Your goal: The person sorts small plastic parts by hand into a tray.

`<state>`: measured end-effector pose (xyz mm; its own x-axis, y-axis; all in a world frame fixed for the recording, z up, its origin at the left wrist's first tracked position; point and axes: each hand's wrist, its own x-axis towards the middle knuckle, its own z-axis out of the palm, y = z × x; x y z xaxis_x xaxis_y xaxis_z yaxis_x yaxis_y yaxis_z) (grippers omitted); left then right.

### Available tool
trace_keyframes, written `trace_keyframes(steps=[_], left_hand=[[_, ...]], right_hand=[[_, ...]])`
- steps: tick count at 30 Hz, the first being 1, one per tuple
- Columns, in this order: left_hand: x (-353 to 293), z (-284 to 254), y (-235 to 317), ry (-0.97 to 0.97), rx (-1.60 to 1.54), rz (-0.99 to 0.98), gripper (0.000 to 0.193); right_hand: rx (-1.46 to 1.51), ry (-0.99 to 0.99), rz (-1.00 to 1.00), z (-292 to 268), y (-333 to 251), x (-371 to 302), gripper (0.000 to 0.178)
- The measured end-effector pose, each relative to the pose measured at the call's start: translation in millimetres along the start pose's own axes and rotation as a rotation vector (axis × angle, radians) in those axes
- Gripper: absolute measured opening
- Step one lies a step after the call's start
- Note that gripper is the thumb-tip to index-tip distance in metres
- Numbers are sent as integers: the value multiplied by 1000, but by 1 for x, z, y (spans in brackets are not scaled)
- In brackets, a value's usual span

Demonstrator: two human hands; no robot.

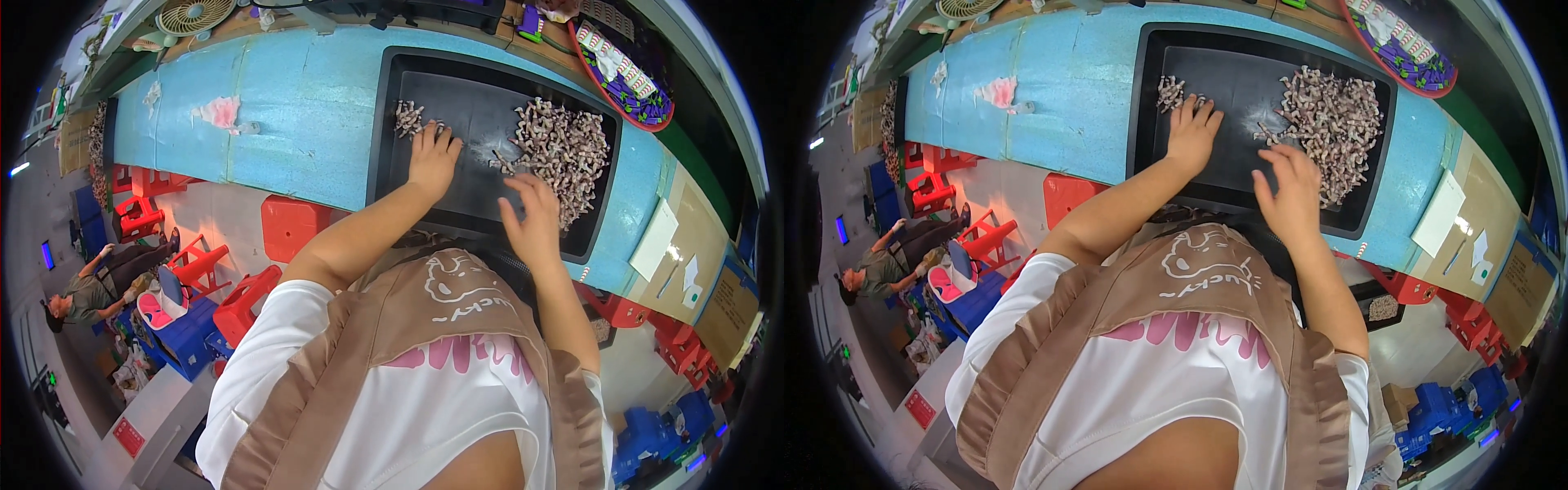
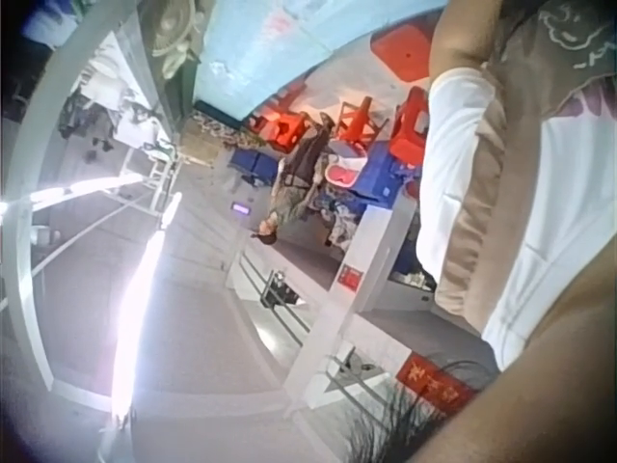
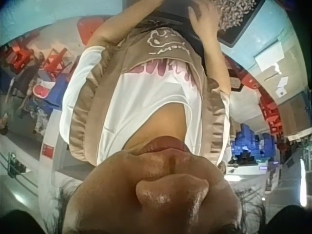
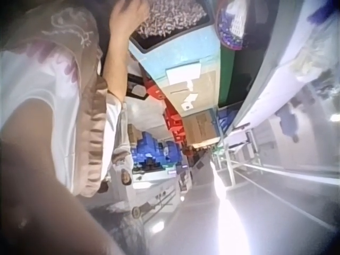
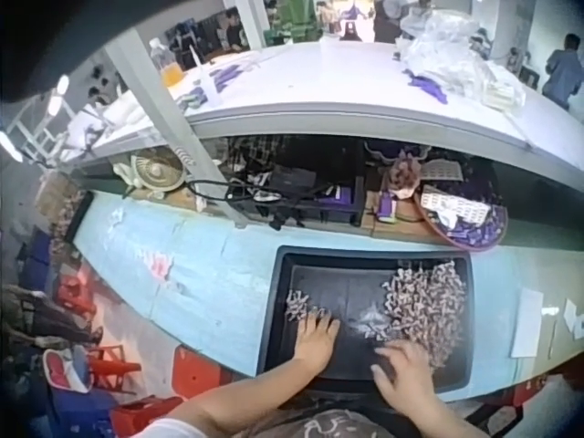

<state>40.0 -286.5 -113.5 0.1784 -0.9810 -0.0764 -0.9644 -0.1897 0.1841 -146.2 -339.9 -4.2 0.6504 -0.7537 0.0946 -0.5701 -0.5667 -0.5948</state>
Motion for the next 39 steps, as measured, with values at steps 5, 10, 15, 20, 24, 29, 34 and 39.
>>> trace_keyframes(steps=[5,10,15,20,24,29,34,39], left_hand=[[10,2,-33,114,-87,29,34],[12,-12,-33,323,-392,-88,48],[2,-18,-38,348,-651,-218,52],[-10,-18,-34,141,-659,-316,42],[-18,-13,-28,7,-294,-205,38],[-17,-6,-32,7,-283,-219,29],[-16,-25,0,119,-575,-164,22],[-7,-76,52,-230,-1119,141,40]], right_hand=[[112,-112,22,20,-7,-13,27],[157,-115,72,21,1,-14,26],[305,-137,154,28,9,-13,24],[401,-201,238,35,16,-13,24],[434,-253,300,33,14,-13,24],[428,-244,299,36,21,-18,25],[428,-299,350,36,20,-18,27],[256,-484,271,46,22,-26,32]])
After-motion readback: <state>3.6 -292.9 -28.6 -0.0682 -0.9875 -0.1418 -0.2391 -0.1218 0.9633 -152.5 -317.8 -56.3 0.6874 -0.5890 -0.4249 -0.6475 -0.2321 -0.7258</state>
